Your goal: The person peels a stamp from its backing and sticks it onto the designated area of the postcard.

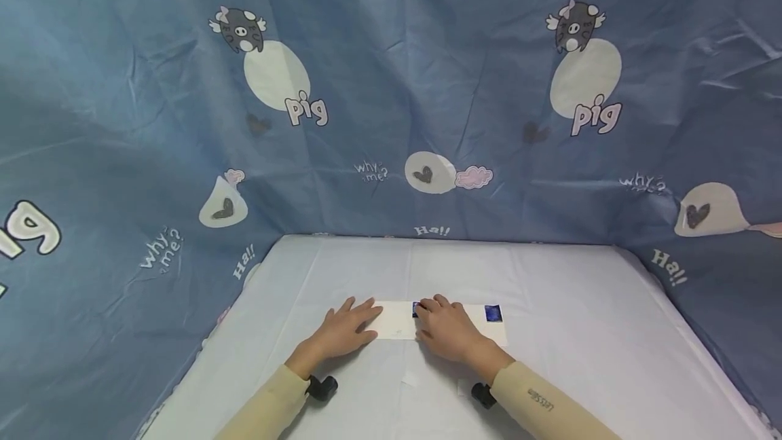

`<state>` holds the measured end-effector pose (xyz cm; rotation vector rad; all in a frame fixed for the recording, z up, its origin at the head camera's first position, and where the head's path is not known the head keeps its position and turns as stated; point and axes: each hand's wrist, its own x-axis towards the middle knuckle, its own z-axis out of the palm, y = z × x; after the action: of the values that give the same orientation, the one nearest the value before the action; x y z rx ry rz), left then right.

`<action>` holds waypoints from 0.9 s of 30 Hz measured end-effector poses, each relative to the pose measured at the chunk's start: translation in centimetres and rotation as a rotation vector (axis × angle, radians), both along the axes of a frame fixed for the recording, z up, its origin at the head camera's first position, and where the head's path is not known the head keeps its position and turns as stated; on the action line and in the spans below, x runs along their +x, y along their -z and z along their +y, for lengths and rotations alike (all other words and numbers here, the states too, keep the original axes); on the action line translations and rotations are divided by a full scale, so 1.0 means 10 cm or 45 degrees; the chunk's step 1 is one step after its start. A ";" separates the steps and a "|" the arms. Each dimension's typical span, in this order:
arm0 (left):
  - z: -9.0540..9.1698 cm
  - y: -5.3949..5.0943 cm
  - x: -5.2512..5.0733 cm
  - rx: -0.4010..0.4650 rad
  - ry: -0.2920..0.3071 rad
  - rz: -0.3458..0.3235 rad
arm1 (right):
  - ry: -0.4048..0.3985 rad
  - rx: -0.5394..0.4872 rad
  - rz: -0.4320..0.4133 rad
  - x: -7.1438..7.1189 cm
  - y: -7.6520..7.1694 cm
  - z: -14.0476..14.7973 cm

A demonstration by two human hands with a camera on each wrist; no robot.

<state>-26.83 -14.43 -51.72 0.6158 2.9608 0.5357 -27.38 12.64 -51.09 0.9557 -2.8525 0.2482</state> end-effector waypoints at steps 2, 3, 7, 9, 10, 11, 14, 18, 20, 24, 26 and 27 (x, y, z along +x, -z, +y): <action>0.00 0.01 0.01 -0.008 -0.002 -0.008 | 0.000 0.041 -0.024 0.03 0.03 -0.02; 0.00 0.02 0.02 -0.007 -0.005 -0.016 | 0.003 0.058 -0.039 0.05 0.04 -0.02; 0.03 0.03 0.04 0.000 0.015 -0.008 | 0.049 0.105 -0.058 0.09 0.07 -0.02; 0.03 0.03 0.04 0.009 0.025 -0.006 | 0.065 0.129 -0.055 0.10 0.07 -0.02; 0.03 0.03 0.04 0.008 0.026 -0.004 | 0.062 0.131 -0.053 0.10 0.06 -0.02; 0.03 0.02 0.04 0.004 0.021 -0.008 | 0.056 0.142 -0.054 0.09 0.06 -0.02; 0.00 -0.01 0.02 -0.009 -0.008 -0.008 | 0.033 0.148 -0.056 0.06 0.01 -0.05; -0.01 -0.07 -0.01 -0.004 0.000 0.005 | 0.055 0.134 -0.065 0.01 -0.06 -0.07; -0.01 -0.08 -0.02 0.008 0.016 0.000 | 0.071 0.122 -0.068 0.01 -0.08 -0.06; 0.00 -0.07 -0.02 0.019 0.026 -0.026 | 0.071 0.087 -0.068 0.05 -0.10 -0.02; 0.00 -0.07 -0.02 0.018 0.019 -0.035 | 0.067 0.091 -0.050 0.07 -0.10 0.00; 0.00 -0.06 -0.03 0.017 0.014 -0.037 | 0.066 0.090 -0.042 0.07 -0.09 0.01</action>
<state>-27.10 -14.44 -51.10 0.6194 2.9273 0.5597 -26.66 12.77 -50.15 0.8961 -2.9295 0.1610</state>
